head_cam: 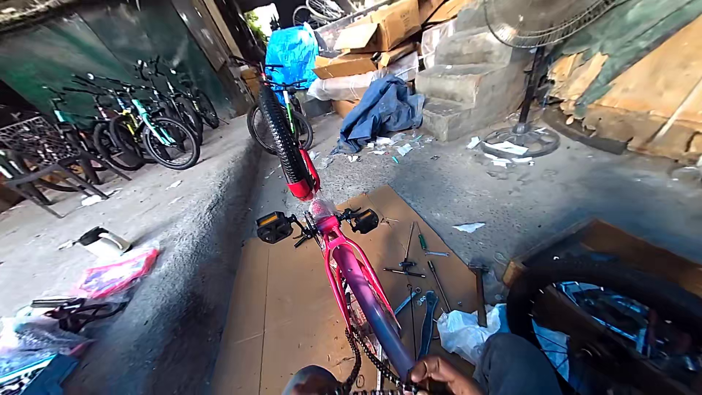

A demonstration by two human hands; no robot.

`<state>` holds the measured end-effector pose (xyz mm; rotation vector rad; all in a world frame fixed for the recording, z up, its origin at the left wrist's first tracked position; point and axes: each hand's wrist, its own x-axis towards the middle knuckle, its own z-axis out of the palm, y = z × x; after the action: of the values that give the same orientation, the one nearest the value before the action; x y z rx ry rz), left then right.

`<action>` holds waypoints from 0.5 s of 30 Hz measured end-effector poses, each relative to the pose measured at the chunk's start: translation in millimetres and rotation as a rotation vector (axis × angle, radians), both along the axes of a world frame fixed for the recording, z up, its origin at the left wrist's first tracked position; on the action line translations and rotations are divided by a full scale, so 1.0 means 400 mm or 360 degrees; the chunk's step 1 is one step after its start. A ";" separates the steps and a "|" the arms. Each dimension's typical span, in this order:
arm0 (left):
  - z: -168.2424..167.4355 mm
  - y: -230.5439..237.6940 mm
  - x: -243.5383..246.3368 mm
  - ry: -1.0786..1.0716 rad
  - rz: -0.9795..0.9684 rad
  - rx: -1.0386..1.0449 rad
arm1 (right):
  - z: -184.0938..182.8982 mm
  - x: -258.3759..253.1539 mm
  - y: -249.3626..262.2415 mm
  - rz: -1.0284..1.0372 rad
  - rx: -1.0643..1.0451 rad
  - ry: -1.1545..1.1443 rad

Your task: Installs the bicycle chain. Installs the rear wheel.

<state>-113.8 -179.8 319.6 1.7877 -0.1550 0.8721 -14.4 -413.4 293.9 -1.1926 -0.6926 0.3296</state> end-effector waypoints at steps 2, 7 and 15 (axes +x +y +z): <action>0.026 0.018 0.035 -0.0061 0.0027 -0.0195 | 0.021 0.031 0.011 0.0089 0.0093 0.0248; 0.055 0.108 0.146 -0.0170 0.0115 -0.1237 | 0.075 0.156 0.034 0.0372 -0.0219 0.0370; -0.039 0.156 0.155 -0.0077 -0.0097 -0.1420 | 0.053 0.241 0.048 0.0654 -0.1308 0.0019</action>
<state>-51.8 -117.5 303.9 0.9232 0.1375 0.7675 82.1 -394.1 315.0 -1.8124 -0.8197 1.0342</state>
